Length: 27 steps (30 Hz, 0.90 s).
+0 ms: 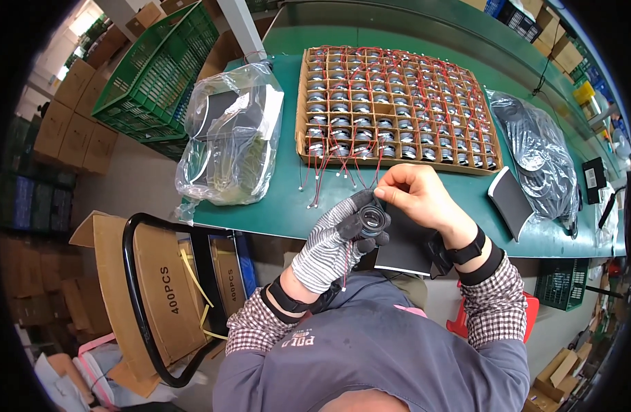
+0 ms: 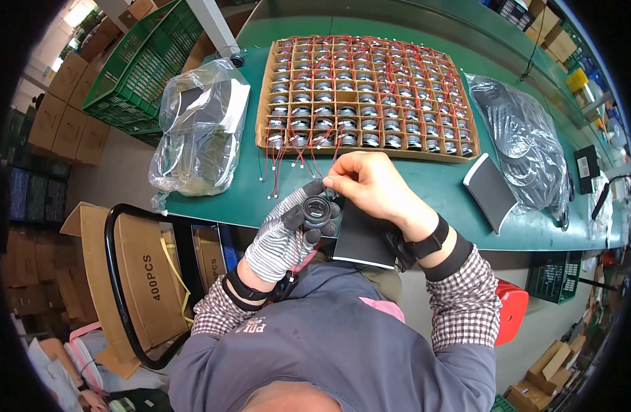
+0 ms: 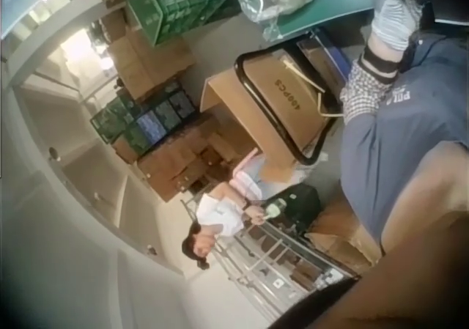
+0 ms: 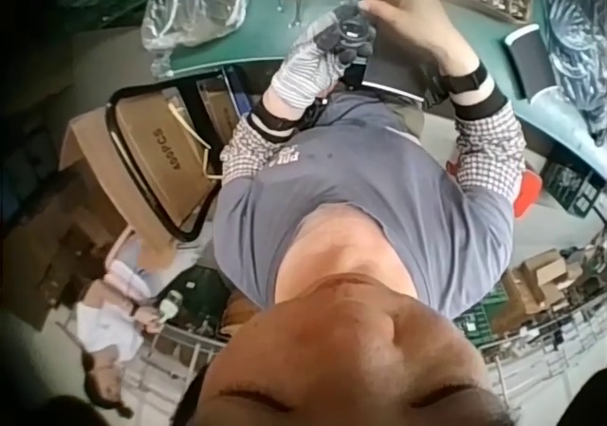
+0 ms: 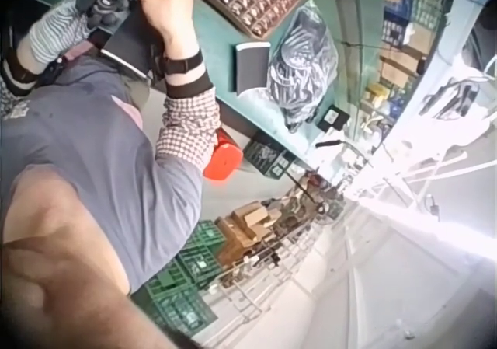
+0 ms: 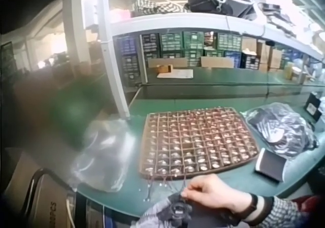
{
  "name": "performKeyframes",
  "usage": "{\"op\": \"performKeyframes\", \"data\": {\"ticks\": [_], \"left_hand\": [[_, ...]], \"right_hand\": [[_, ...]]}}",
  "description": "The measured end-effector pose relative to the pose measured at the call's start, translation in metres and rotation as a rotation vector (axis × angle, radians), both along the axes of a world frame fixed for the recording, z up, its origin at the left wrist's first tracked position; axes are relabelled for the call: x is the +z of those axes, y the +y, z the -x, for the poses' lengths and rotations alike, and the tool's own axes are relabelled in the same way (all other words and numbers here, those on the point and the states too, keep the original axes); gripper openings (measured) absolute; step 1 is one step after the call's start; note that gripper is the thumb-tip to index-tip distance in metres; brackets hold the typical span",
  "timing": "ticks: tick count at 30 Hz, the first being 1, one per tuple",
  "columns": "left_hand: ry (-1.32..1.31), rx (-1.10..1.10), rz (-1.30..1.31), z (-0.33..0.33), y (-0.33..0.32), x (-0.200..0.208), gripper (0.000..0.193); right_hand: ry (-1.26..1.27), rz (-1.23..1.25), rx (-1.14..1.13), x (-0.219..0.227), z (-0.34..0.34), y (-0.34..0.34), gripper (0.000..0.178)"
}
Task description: The person picks up a speaker from a tray, wraps a piece of adhesive tape around it, and then places the speaker back into the tray.
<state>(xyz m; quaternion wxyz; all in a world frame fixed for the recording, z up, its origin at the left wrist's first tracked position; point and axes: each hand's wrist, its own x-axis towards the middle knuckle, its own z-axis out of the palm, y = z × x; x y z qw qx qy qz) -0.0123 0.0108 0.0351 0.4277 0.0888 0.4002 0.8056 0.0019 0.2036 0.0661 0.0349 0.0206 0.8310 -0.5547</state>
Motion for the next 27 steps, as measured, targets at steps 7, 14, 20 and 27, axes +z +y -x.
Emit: {"op": "performKeyframes", "data": {"ticks": [7, 14, 20, 27], "left_hand": [[-0.2, -0.04, -0.109, 0.0, -0.005, -0.005, 0.049], [-0.126, -0.068, -0.021, 0.002, -0.007, -0.005, 0.055], [-0.152, -0.094, -0.132, 0.002, -0.008, 0.0, 0.063], [-0.151, -0.091, -0.224, 0.003, -0.006, -0.002, 0.067]], "right_hand": [[-0.037, 0.119, 0.072, -0.001, 0.004, -0.013, 0.013], [-0.127, 0.217, 0.145, 0.012, 0.005, -0.02, 0.012], [-0.095, 0.363, 0.074, 0.015, -0.004, -0.02, 0.015], [-0.08, 0.648, 0.135, -0.001, -0.022, -0.02, 0.02]]}}
